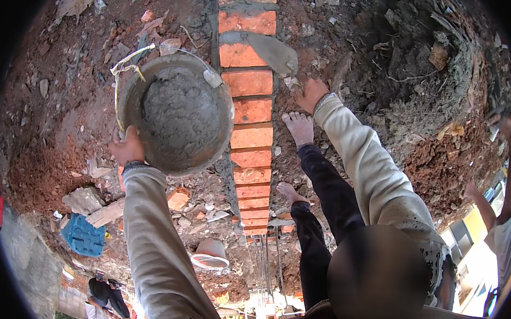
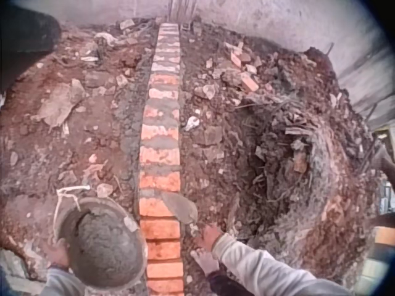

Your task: The person lays red bricks in a straight line on the ground, using a trowel to apply mortar from a bucket. They adjust each brick's position and tap it into place, then spread mortar between the bricks to fill the gaps.

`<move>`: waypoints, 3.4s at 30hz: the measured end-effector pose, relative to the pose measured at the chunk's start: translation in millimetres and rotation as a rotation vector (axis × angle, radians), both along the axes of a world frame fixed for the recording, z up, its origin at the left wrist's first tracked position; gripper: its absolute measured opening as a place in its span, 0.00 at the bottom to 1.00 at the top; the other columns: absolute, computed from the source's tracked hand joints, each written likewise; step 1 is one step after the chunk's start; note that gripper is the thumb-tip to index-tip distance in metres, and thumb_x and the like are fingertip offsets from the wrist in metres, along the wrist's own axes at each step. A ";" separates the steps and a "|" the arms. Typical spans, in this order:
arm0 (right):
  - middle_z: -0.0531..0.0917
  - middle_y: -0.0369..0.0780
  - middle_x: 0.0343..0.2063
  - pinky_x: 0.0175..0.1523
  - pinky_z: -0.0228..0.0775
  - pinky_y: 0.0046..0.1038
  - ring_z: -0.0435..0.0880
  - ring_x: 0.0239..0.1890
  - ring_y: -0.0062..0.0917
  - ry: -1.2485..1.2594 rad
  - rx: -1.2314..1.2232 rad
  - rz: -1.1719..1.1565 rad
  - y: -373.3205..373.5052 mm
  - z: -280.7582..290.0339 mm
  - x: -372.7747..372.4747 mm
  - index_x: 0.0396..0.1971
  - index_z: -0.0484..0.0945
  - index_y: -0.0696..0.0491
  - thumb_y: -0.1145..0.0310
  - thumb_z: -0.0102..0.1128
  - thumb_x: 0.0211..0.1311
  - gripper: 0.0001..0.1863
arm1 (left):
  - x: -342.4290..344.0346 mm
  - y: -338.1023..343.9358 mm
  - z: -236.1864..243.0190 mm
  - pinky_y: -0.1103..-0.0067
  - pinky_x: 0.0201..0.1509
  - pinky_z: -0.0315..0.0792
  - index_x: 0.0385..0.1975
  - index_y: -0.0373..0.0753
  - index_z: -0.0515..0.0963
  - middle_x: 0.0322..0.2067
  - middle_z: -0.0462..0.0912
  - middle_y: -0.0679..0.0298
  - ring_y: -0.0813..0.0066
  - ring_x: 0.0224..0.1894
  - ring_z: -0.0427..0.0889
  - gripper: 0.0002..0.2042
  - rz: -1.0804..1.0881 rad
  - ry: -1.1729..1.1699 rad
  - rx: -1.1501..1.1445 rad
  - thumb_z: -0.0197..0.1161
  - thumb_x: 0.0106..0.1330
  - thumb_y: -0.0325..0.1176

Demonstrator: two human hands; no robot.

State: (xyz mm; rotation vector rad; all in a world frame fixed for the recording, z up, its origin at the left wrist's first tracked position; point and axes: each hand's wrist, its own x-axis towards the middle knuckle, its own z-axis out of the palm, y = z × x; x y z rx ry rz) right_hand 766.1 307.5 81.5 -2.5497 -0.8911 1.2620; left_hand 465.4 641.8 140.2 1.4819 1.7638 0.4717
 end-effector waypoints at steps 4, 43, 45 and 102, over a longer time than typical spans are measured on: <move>0.81 0.54 0.32 0.43 0.72 0.44 0.80 0.34 0.50 -0.033 0.106 -0.044 -15.7 -45.0 -12.4 0.48 0.71 0.59 0.61 0.50 0.62 0.19 | 2.2 0.7 4.3 0.76 0.23 0.76 0.54 0.22 0.64 0.33 0.79 0.53 0.71 0.27 0.79 0.27 -0.033 0.014 -0.072 0.62 0.55 0.27; 0.70 0.36 0.13 0.15 0.67 0.31 0.69 0.09 0.26 1.293 0.147 -1.030 8.1 -66.6 86.5 0.37 0.75 0.56 0.48 0.40 0.69 0.25 | 7.6 0.2 6.9 0.76 0.34 0.76 0.54 0.26 0.64 0.39 0.78 0.52 0.68 0.34 0.80 0.27 -0.007 0.139 -0.070 0.62 0.54 0.29; 0.70 0.36 0.13 0.15 0.67 0.33 0.69 0.09 0.27 1.330 0.103 -0.979 -20.2 -64.9 87.5 0.37 0.74 0.56 0.47 0.40 0.69 0.25 | 12.7 -3.0 10.3 0.75 0.34 0.77 0.55 0.26 0.62 0.41 0.77 0.50 0.67 0.35 0.80 0.29 0.027 0.164 -0.082 0.62 0.54 0.29; 0.76 0.37 0.18 0.20 0.72 0.35 0.77 0.16 0.29 1.366 0.431 -1.241 29.3 -54.3 47.6 0.32 0.75 0.54 0.51 0.40 0.68 0.22 | -5.4 -0.7 0.4 0.74 0.39 0.76 0.52 0.21 0.66 0.42 0.78 0.50 0.66 0.38 0.80 0.27 -0.074 0.293 0.059 0.63 0.54 0.30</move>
